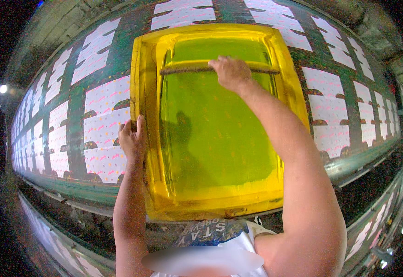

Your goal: The person holds a yellow screen-printing frame over a conveyor belt and repeatedly uses a squeegee to pull green ink across the mesh. The person moves the frame along the belt and continues the same squeegee strokes throughout the clip.

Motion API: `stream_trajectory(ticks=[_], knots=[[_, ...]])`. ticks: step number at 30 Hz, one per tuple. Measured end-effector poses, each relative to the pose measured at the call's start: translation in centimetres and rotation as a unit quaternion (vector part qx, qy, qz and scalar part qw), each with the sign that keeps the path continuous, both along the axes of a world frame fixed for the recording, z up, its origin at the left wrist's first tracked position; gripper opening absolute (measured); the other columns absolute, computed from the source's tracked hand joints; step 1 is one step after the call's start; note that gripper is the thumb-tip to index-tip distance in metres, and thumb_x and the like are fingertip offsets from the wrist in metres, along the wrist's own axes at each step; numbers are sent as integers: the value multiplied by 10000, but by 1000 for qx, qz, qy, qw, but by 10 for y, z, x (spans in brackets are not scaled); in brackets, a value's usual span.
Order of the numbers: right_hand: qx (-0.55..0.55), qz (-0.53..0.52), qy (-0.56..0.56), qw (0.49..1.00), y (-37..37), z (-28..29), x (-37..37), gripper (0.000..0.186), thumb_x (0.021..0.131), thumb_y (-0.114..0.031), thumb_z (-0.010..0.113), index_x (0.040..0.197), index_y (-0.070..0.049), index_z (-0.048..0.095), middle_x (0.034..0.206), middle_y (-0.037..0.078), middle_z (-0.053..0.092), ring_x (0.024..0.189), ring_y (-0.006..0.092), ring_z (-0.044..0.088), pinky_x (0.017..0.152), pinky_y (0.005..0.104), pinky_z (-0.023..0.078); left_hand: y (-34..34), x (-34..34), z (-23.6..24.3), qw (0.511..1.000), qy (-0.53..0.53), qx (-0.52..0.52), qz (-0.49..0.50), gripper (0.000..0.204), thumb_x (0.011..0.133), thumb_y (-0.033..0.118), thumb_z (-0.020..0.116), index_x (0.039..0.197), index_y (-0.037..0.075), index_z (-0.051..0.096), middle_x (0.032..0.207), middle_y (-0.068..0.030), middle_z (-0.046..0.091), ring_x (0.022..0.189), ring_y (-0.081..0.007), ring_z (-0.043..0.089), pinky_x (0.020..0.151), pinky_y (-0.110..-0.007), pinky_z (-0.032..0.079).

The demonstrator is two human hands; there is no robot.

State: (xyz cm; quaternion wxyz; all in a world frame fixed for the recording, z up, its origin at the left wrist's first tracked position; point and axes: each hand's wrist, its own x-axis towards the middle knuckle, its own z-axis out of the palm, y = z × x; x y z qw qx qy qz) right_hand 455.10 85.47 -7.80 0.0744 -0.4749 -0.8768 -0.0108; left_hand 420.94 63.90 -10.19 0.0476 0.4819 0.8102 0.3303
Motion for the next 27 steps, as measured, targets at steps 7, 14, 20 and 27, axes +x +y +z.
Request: stream_trajectory(ticks=[7, 14, 20, 27], knots=[[-3, -7, -17, 1000, 118, 8, -1, 561, 964, -59, 584, 1459, -265, 747, 1302, 143, 794, 1204, 398, 758, 1025, 559, 619, 0, 4, 4, 1000, -3, -6, 6, 458, 1036, 426, 814, 880, 9, 701, 892, -143, 633, 823, -337, 646, 752, -489, 517], [24, -4, 28, 999, 161, 8, 13, 496, 964, -111, 634, 1416, -259, 773, 1266, 158, 813, 1185, 405, 762, 995, 577, 617, -1, -2, -3, 1000, -8, 5, -10, 407, 1047, 369, 816, 920, 2, 698, 882, -134, 609, 793, -315, 627, 725, -455, 498], [-33, 17, -29, 999, 172, 21, 16, 444, 881, -135, 667, 1307, -141, 793, 1220, 216, 803, 1173, 449, 748, 987, 590, 602, 1, -3, -6, 1000, 5, -12, -5, 460, 1062, 406, 800, 890, 0, 670, 885, -125, 589, 780, -302, 600, 726, -466, 490], [-135, 45, -27, 989, 85, 38, 29, 384, 833, -122, 696, 1199, -137, 812, 1108, 214, 813, 1092, 459, 764, 936, 609, 605, 2, -1, 2, 999, 5, -38, -1, 549, 1069, 522, 750, 907, 1, 688, 920, -127, 617, 842, -333, 626, 797, -507, 506]])
